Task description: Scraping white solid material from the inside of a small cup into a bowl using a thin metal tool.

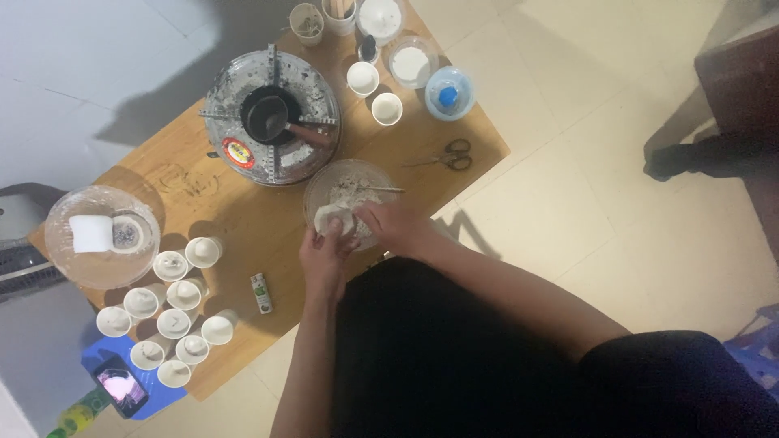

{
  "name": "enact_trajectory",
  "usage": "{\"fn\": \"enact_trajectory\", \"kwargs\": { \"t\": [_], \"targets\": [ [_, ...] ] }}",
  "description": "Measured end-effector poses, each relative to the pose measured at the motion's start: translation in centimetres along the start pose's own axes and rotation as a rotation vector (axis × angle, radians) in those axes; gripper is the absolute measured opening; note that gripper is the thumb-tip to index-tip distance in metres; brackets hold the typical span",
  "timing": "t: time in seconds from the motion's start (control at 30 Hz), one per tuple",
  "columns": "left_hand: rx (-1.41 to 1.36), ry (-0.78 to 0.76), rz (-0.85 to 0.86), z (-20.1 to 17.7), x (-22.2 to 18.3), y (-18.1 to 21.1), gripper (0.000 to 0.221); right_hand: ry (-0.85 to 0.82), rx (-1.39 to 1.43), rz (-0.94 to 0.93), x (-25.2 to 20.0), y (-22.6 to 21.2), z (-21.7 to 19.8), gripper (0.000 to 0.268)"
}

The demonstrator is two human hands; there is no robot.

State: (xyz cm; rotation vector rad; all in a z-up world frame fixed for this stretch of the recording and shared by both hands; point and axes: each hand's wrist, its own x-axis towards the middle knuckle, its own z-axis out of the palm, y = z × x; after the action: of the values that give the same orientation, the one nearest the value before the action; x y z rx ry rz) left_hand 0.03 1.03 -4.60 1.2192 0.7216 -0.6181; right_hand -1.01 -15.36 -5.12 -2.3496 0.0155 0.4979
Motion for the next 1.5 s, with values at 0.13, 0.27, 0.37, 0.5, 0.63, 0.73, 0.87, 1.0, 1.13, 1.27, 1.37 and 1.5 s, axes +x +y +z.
{"fn": "enact_trajectory", "kwargs": {
  "t": [0.13, 0.27, 0.37, 0.5, 0.63, 0.73, 0.87, 1.0, 1.13, 1.27, 1.37, 1.5],
  "targets": [
    [0.053, -0.001, -0.02, -0.2, -0.8, 0.9, 0.052, -0.038, -0.059, 0.007, 0.8, 1.3, 1.6, 0.057],
    [0.094, -0.014, 0.022, 0.2, -1.7, 1.6, 0.052, -0.032, -0.054, 0.006, 0.5, 1.1, 1.3, 0.056],
    [0.103, -0.002, 0.014, 0.3, -1.9, 1.8, 0.051, -0.053, -0.088, 0.009, 0.7, 1.2, 1.5, 0.056],
    [0.093, 0.009, 0.004, -0.3, -1.2, 1.1, 0.048, -0.087, -0.096, 0.061, 0.7, 0.7, 0.9, 0.056],
    [0.024, -0.015, 0.006, -1.1, -0.4, 0.1, 0.043, -0.122, -0.095, 0.131, 1.6, -0.7, 0.6, 0.05],
    [-0.067, -0.002, -0.032, -0.2, -1.5, 1.4, 0.045, -0.164, -0.205, 0.071, 1.9, 0.1, 0.7, 0.058],
    [-0.118, 0.008, -0.073, 0.5, -2.4, 2.2, 0.046, -0.151, -0.189, 0.087, 2.1, 0.8, 1.3, 0.059],
    [-0.136, -0.043, -0.104, -0.4, -0.6, 0.5, 0.047, -0.033, -0.264, 0.002, 1.6, -0.3, 0.4, 0.061],
    [-0.178, -0.028, -0.127, -0.2, -0.1, 0.1, 0.048, 0.007, -0.32, -0.039, 1.5, 0.4, 0.7, 0.058],
    [-0.156, -0.027, -0.132, 0.3, -0.7, 0.8, 0.05, 0.082, -0.454, -0.134, 1.4, 0.4, 0.4, 0.05],
    [-0.142, -0.005, -0.124, 0.6, -1.0, 1.1, 0.05, -0.004, -0.392, -0.065, 2.4, 0.4, -0.1, 0.054],
    [-0.115, 0.034, -0.111, 1.0, -1.1, 1.2, 0.056, -0.105, -0.348, -0.041, 2.0, -1.2, -2.0, 0.05]
  ]
}}
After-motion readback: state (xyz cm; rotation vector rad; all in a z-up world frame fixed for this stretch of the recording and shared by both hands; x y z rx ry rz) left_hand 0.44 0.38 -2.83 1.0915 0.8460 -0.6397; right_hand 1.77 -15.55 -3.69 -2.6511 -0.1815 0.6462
